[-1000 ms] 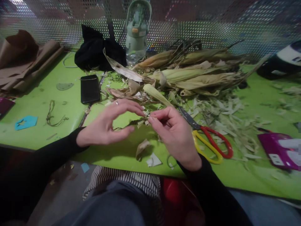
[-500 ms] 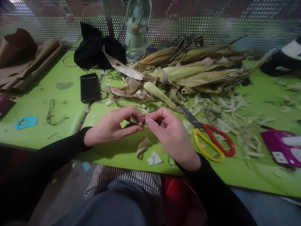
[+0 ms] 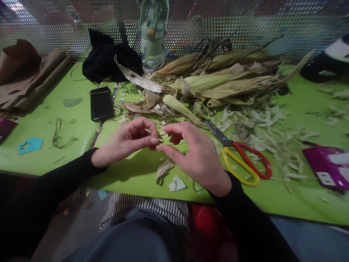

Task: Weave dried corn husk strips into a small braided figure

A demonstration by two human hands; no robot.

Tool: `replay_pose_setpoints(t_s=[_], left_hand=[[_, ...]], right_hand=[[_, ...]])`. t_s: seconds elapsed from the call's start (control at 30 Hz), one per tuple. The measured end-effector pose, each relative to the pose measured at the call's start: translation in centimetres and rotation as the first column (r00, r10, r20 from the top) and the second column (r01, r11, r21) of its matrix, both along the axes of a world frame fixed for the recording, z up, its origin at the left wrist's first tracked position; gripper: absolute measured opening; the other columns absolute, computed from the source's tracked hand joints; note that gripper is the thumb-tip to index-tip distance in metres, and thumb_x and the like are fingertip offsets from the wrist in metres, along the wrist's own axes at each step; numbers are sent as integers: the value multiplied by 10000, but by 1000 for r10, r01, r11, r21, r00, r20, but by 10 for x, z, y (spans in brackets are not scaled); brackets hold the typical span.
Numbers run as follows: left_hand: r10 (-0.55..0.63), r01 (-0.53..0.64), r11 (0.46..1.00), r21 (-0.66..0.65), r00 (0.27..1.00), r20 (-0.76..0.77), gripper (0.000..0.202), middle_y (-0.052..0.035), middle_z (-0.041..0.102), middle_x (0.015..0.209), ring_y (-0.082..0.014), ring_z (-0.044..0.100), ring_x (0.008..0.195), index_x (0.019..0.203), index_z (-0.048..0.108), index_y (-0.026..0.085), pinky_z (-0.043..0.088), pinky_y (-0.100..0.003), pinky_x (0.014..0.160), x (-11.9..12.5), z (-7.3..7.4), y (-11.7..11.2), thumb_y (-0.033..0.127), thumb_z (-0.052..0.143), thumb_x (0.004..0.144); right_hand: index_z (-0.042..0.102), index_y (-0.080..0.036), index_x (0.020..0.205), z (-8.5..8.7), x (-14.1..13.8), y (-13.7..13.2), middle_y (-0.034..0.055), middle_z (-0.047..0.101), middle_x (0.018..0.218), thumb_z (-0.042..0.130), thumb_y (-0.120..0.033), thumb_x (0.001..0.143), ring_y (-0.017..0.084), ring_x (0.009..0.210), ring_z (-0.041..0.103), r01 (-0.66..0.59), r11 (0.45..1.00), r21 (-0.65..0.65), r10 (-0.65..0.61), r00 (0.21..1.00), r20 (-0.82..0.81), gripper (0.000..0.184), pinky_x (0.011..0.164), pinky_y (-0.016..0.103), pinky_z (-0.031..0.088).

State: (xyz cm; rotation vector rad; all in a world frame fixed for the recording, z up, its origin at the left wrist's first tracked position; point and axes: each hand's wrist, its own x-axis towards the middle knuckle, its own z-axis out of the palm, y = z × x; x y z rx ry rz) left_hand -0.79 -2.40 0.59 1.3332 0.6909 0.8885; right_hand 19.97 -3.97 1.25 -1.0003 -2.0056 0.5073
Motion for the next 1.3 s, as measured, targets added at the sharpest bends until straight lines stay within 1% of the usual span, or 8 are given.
replay_pose_setpoints(t_s=[0.07,0.13,0.27,0.43,0.63,0.83,1.07,1.3], left_hand=[[-3,4,1000,27,1000,-16,374,2,623,805,-75,600,697,939,576,140,492,-215,654,-1,0,0,451,756,836],[-11,13,998,62,999,-31,356,-7,621,851,-70,584,705,940,590,135,473,-216,650,-2,0,0,435,754,842],[-15,23,994,103,997,-75,337,-10,603,879,-68,552,695,944,592,128,452,-229,646,-2,-2,-1,417,742,854],[22,-3,992,123,987,-159,362,-4,588,832,-76,516,661,962,578,127,418,-237,610,1,-5,-3,446,717,861],[-3,44,983,176,973,-230,302,-6,584,837,-96,540,696,996,567,140,431,-241,637,-1,-7,-3,393,685,881],[-31,102,966,237,957,-287,221,-20,631,865,-115,590,743,1003,561,144,464,-249,685,-2,-7,-4,322,651,909],[51,110,861,497,953,-299,116,-27,678,898,-101,617,779,988,588,156,493,-213,717,-2,1,-7,234,643,921],[-140,197,908,370,974,-176,165,-22,615,902,-80,590,715,960,574,155,481,-203,625,-6,1,-1,246,683,876]], right_hand=[[641,-260,1115,0,2,2,53,730,1044,727,-308,876,215,861,700,-48,986,161,27,991,129,258,753,364,575],[619,-238,1141,1,2,3,80,725,1095,692,-269,897,236,941,708,-100,968,231,48,974,219,257,801,378,580],[598,-185,1066,-1,0,1,119,723,1038,623,-161,886,262,965,706,-131,943,306,31,950,312,183,833,395,574],[565,-202,948,-7,-6,-2,101,702,869,612,-112,867,248,804,687,-71,926,370,-49,951,305,130,728,383,559],[520,-249,911,-7,-10,-7,37,671,772,600,-70,869,208,715,671,-30,925,378,-79,960,268,201,664,336,547],[540,-253,901,-3,-11,-10,4,663,789,571,-60,845,167,686,642,-25,966,257,-39,970,242,203,632,297,512],[497,-264,830,0,-11,-14,-21,588,734,546,-55,827,157,642,578,-19,996,82,12,996,83,214,592,304,475],[488,-261,824,-6,-9,-15,-17,596,757,575,-38,837,158,710,580,-125,976,180,118,992,49,240,655,310,481]])
